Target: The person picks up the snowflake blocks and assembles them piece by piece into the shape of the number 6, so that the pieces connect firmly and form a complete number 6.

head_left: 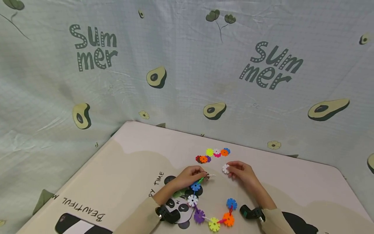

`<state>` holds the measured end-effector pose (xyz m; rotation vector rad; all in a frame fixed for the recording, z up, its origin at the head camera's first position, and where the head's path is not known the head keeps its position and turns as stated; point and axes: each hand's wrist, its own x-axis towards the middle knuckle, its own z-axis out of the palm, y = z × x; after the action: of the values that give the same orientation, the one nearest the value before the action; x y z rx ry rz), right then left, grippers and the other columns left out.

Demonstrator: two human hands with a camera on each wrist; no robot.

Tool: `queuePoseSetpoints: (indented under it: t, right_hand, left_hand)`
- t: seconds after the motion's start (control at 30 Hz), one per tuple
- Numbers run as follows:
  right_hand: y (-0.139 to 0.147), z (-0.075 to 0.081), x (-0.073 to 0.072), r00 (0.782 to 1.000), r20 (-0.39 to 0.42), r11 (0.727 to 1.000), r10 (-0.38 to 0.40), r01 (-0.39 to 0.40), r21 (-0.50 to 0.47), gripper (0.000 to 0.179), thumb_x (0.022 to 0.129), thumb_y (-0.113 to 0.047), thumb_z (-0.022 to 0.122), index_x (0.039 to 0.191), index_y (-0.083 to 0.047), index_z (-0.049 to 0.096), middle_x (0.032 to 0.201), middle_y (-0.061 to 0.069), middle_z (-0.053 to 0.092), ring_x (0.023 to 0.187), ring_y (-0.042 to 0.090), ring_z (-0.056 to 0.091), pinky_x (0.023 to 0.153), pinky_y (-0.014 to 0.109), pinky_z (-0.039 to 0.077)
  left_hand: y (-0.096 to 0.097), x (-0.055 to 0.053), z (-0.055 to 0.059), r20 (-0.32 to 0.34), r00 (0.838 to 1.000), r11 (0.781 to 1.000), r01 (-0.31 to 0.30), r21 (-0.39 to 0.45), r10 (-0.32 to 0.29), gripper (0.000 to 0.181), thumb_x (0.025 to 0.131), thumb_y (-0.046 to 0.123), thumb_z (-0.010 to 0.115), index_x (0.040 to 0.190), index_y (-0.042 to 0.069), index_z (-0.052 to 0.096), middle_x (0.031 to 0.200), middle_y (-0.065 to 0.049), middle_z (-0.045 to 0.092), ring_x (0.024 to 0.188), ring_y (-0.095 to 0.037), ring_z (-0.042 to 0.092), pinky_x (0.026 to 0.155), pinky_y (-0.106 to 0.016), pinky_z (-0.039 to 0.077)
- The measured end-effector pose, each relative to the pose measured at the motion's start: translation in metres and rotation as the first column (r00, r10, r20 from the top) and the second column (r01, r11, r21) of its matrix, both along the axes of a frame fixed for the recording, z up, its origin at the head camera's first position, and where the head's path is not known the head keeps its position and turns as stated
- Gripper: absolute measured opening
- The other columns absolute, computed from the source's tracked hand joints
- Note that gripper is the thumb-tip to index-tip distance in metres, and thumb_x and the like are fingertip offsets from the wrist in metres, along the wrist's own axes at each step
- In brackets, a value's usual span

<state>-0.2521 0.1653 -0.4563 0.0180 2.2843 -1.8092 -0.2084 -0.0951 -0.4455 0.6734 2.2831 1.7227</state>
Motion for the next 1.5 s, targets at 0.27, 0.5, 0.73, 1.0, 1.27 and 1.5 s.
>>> queuePoseSetpoints:
  t: [0.27, 0.5, 0.73, 1.0, 1.27, 1.5]
  right_hand:
    - [0.000, -0.001, 0.008, 0.999, 0.027, 0.997, 0.034, -0.032, -0.076, 0.034, 0.094, -0.011, 0.064, 0.121, 0.009, 0.055, 0.083, 0.003, 0.064, 0.068, 0.013, 0.059, 0.064, 0.020, 0.051]
    - [0.001, -0.006, 0.015, 0.995, 0.024, 0.982, 0.093, -0.088, -0.169, 0.035, 0.095, -0.007, 0.060, 0.124, 0.011, 0.053, 0.084, 0.004, 0.064, 0.068, 0.012, 0.060, 0.066, 0.020, 0.051]
    - [0.001, -0.006, 0.021, 0.983, 0.043, 0.969, 0.181, -0.171, -0.177, 0.036, 0.095, -0.011, 0.062, 0.123, 0.010, 0.053, 0.089, 0.003, 0.066, 0.070, 0.012, 0.062, 0.069, 0.020, 0.052]
    - [-0.002, -0.003, 0.025, 0.974, 0.069, 0.956, 0.216, -0.196, -0.219, 0.028, 0.094, -0.010, 0.063, 0.115, 0.006, 0.056, 0.091, 0.004, 0.065, 0.072, 0.012, 0.063, 0.069, 0.021, 0.053]
    - [-0.006, -0.005, 0.026, 0.965, 0.078, 0.939, 0.249, -0.221, -0.264, 0.018, 0.094, -0.008, 0.062, 0.107, 0.001, 0.054, 0.089, 0.004, 0.065, 0.074, 0.012, 0.066, 0.070, 0.021, 0.053]
    - [-0.007, -0.004, 0.027, 0.956, 0.065, 0.901, 0.285, -0.245, -0.358, 0.009, 0.096, -0.004, 0.059, 0.103, -0.001, 0.053, 0.089, 0.003, 0.067, 0.078, 0.013, 0.069, 0.076, 0.022, 0.054]
  left_hand:
    - [-0.001, -0.004, -0.009, -0.016, 1.000, 1.000, 0.003, -0.010, -0.003, 0.018, 0.098, 0.008, 0.055, 0.097, -0.008, 0.063, 0.078, 0.001, 0.055, 0.065, -0.003, 0.043, 0.058, -0.017, 0.035]
    - [0.003, -0.010, -0.021, -0.043, 0.999, 0.996, -0.011, -0.086, 0.008, 0.019, 0.097, 0.009, 0.057, 0.096, -0.007, 0.066, 0.078, -0.003, 0.058, 0.064, -0.002, 0.044, 0.059, -0.016, 0.036]
    - [0.002, -0.014, -0.029, -0.029, 1.000, 0.998, -0.007, -0.067, 0.005, 0.020, 0.098, 0.015, 0.058, 0.097, -0.002, 0.068, 0.081, 0.000, 0.060, 0.066, -0.003, 0.046, 0.060, -0.016, 0.037]
    - [0.001, -0.013, -0.027, -0.016, 1.000, 0.999, 0.011, -0.051, -0.012, 0.020, 0.098, 0.017, 0.058, 0.097, -0.001, 0.068, 0.080, 0.002, 0.060, 0.066, -0.003, 0.046, 0.060, -0.017, 0.038]
    - [0.001, -0.012, -0.024, -0.016, 1.000, 0.998, 0.012, -0.059, -0.013, 0.020, 0.098, 0.017, 0.057, 0.097, 0.000, 0.068, 0.080, 0.001, 0.060, 0.066, -0.004, 0.046, 0.060, -0.017, 0.038]
    - [0.001, -0.013, -0.025, -0.027, 1.000, 0.998, 0.013, -0.056, -0.015, 0.020, 0.098, 0.017, 0.058, 0.097, -0.001, 0.067, 0.081, -0.002, 0.062, 0.065, -0.003, 0.046, 0.060, -0.016, 0.039]
